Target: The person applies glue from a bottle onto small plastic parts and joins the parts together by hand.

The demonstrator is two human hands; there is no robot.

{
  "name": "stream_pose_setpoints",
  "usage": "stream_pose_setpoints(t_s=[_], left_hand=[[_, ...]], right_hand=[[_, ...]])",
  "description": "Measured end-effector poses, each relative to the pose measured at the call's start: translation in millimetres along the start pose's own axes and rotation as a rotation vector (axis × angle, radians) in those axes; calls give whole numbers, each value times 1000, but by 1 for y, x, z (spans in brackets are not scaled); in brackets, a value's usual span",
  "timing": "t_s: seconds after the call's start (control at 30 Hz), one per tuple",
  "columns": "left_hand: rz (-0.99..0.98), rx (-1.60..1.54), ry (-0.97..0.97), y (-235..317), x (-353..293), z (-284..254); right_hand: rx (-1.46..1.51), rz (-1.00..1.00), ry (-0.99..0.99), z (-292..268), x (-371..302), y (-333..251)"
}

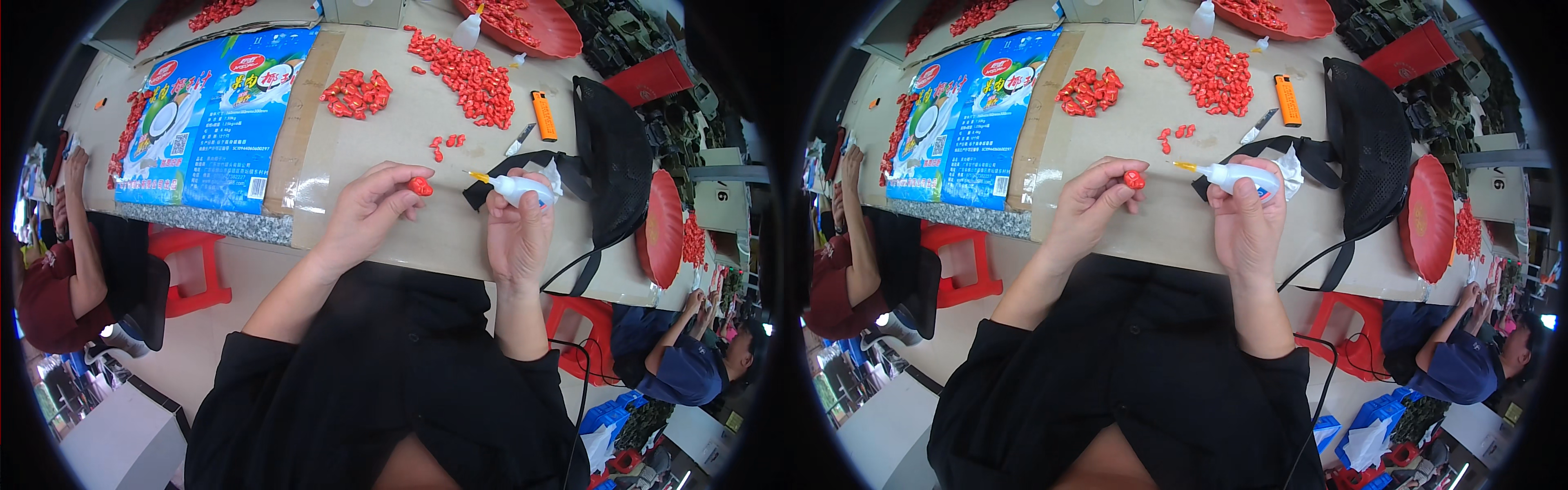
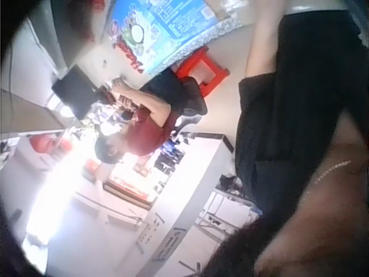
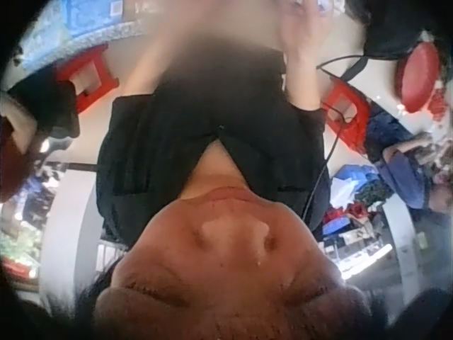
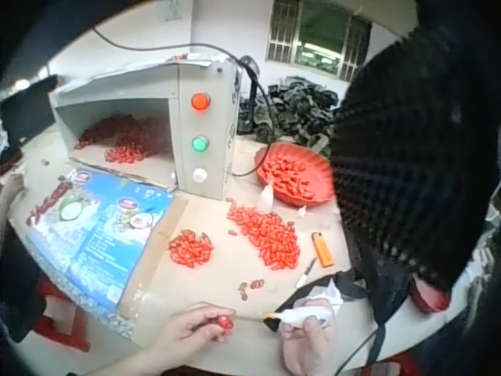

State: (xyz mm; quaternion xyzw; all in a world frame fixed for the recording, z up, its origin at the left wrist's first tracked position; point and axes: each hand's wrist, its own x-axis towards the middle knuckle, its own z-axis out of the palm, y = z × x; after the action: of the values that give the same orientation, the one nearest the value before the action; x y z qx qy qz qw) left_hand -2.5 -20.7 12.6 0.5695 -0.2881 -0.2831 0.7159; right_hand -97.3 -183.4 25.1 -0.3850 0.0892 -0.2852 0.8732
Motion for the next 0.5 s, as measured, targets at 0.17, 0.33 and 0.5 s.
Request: stream_pose_setpoints(t_s=[0.17,0.33,0.5], left_hand=[[-30,-306,10,-4,-2,-1],[-92,-499,-16,-1,-2,-1],[-217,-671,-76,-4,-1,-4]], right_hand=[[49,63,-86,7,6,-8],[-87,13,-124,12,7,-7],[-454,-271,-255,9,4,0]])
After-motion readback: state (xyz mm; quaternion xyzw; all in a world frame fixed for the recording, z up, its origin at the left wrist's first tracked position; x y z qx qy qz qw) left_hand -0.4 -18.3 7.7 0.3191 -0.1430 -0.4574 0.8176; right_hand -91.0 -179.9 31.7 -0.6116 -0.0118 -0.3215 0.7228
